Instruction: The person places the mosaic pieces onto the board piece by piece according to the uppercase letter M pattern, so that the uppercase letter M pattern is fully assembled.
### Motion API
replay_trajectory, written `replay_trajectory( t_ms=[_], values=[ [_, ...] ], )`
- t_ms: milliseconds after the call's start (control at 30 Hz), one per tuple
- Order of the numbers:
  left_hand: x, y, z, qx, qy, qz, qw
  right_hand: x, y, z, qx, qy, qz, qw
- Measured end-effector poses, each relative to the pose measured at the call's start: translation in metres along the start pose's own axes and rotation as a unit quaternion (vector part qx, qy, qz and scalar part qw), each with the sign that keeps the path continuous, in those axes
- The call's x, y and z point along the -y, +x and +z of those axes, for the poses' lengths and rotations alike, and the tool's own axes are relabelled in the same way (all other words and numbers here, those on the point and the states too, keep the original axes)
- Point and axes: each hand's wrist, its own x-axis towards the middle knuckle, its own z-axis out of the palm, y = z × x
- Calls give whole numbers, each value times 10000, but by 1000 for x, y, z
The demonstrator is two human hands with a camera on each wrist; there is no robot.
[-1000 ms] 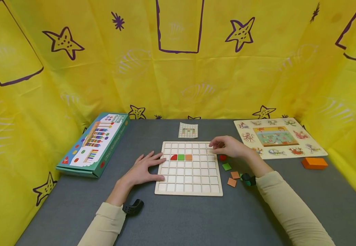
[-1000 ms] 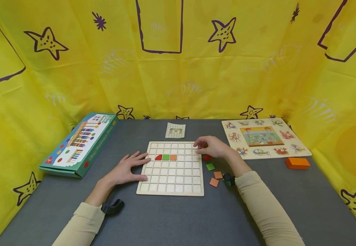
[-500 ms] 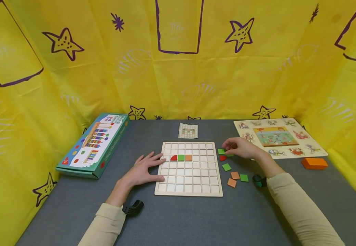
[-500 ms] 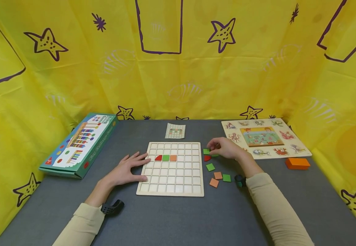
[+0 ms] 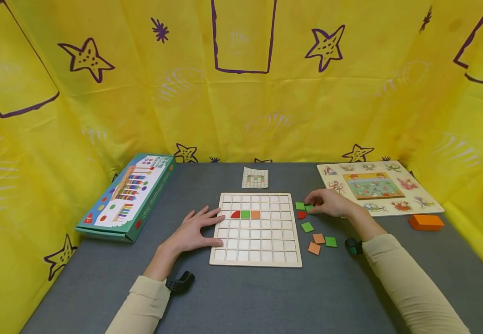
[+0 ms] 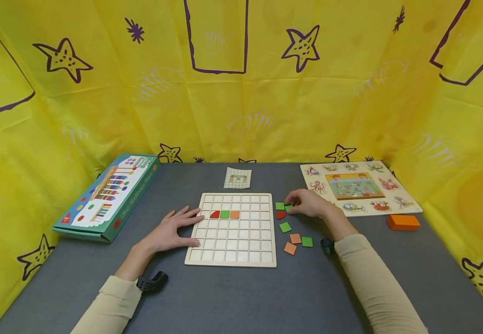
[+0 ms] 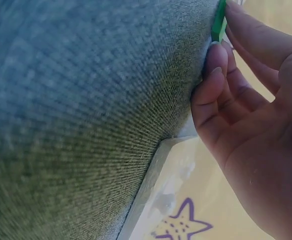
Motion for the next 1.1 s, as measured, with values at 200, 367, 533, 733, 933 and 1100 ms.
replay_trajectory(
  t_ms=[200,367,533,733,933,1100],
  values=[
    [-1,0,0,-12,-10,5,10000,-3,1,1,-17,-36,-31,10000],
    [-1,-1,1,-22,-21,-5,10000,-3,3,2,-67,-10,-27,10000],
    [-1,-1,1,-11,-12,-24,10000,-2,3,1,-63,-55,23,10000],
    [-2,0,0,9,-30,-5,10000,0,1,-4,16,51,68,10000],
    [-1,0,0,-1,-38,19,10000,6,0,-10,-103,19,89,9999],
    [-2,0,-1,-15,-39,-4,10000,15,3,-12,-151,-48,-23,9999]
  ],
)
